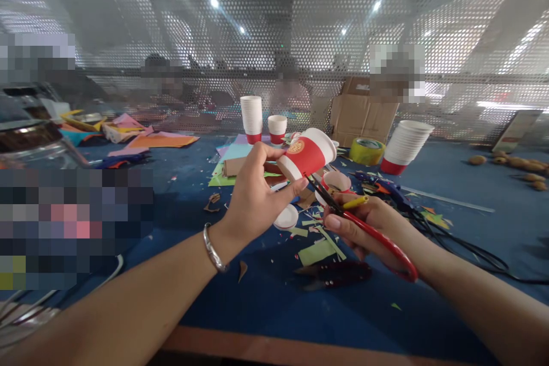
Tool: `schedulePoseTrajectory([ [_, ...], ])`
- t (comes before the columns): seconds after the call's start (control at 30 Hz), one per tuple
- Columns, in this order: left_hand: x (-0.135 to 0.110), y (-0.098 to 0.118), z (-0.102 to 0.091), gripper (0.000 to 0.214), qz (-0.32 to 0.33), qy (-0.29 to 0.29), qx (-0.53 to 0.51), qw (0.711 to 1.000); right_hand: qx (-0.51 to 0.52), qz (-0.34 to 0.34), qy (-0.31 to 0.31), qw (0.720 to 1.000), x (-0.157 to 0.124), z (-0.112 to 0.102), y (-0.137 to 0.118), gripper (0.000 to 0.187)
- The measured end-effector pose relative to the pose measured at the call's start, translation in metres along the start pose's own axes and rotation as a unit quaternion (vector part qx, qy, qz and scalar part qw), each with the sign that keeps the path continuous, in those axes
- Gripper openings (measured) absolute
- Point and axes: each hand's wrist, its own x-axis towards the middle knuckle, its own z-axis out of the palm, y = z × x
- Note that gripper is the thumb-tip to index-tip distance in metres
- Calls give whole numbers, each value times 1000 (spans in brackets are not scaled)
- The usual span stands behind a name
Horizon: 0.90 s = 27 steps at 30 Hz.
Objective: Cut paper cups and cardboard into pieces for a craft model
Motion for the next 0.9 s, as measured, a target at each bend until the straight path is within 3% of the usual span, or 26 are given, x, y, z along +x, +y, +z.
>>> schedulePoseTrajectory([
  [0.27, -1, -5, -1, 51, 21, -5, 38, 999, -12, 19, 11, 1000, -3, 1, -4, 38],
  [0.53, 1, -11, 1, 48, 101, 14, 79, 992, -42, 28, 9, 999, -3, 0, -3, 42],
  [0.9, -6, -7, 4, 48, 127, 36, 165, 977, -35, 24, 7, 999, -1, 4, -1, 47],
])
